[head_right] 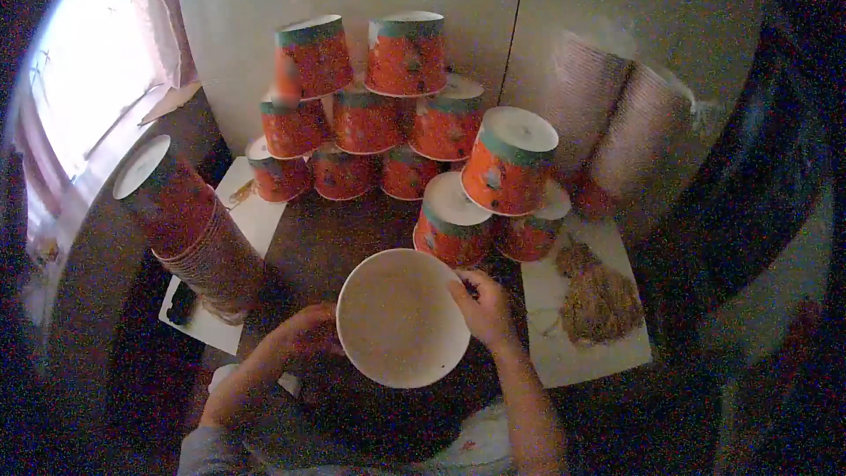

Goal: The recorder threads thin elastic cords through holes in the base of decorative paper buckets for assembly.

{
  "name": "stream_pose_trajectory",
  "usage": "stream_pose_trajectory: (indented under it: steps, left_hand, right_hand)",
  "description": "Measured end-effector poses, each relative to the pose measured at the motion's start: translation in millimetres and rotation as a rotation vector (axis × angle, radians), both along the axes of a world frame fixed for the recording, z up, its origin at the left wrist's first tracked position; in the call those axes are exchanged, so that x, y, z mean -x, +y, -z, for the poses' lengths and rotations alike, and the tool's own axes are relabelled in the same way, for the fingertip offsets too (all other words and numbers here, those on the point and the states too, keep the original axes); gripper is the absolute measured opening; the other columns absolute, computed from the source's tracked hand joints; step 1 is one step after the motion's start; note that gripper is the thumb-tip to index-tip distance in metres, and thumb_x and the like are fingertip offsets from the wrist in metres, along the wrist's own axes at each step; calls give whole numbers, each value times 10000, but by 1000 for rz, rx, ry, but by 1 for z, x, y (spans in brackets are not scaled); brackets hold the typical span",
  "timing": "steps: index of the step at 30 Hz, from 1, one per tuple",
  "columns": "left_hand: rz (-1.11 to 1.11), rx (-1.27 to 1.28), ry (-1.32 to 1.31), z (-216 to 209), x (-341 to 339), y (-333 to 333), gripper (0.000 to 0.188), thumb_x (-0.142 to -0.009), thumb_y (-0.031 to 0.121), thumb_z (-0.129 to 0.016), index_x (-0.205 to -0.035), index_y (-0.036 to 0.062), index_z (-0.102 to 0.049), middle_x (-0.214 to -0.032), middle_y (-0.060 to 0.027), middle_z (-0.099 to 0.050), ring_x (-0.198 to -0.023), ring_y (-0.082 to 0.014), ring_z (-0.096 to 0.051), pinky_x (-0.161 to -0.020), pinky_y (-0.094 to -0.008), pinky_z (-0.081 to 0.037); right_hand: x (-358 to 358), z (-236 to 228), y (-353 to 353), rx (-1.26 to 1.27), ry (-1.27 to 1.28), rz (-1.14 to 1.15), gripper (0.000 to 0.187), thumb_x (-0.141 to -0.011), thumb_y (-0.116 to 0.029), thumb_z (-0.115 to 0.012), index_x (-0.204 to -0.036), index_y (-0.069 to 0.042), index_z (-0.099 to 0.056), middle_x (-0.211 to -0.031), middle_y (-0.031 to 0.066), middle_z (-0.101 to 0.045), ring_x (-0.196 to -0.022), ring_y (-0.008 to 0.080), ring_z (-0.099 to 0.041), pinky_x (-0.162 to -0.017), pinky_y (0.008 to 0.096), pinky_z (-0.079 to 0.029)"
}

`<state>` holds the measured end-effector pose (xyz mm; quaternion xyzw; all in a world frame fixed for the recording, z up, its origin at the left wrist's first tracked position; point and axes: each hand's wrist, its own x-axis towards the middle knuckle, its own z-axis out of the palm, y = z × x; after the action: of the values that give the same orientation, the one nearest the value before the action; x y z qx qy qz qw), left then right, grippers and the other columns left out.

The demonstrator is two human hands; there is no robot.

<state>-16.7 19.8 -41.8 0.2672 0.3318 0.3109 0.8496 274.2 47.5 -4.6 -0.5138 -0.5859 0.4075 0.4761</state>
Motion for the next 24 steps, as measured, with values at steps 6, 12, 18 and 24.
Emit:
stream_pose_trajectory:
  steps: [6, 12, 18, 24]
  left_hand:
    - [-193, -230, 458, 5, -3, 4, 363, -855, 288, -486, -1105, 25, -479, -975, -89, -574, -900, -186, -548, -777, -317, -448]
    - [-100, -780, 617, -31, -23, -17, 367, -800, 218, -571, -1071, -19, -498, -869, -80, -604, -809, -129, -566, -714, -255, -460]
    - [-75, -798, 778, -33, -34, -27, 393, -756, 172, -598, -1078, -11, -468, -874, -126, -606, -790, -158, -593, -695, -288, -479]
    - [-34, -766, 825, -41, -39, -35, 371, -752, 151, -585, -1063, -9, -462, -876, -131, -609, -784, -184, -605, -680, -301, -485]
  right_hand:
    - [4, -11, -4, -279, -425, -72, 159, -746, -113, -597, -825, 25, -603, -764, 101, -589, -699, 171, -564, -628, 262, -433]
    - [18, -14, -12, -252, -499, -109, 159, -730, -114, -596, -822, 16, -611, -769, 122, -597, -709, 233, -577, -635, 295, -447]
    - [23, -24, -11, -579, -635, 104, 136, -726, -68, -597, -842, 2, -610, -776, 113, -603, -700, 233, -577, -643, 296, -453]
    - [68, -41, -50, -152, -289, -199, 161, -719, -37, -602, -879, -33, -594, -764, 103, -603, -719, 228, -584, -629, 308, -462]
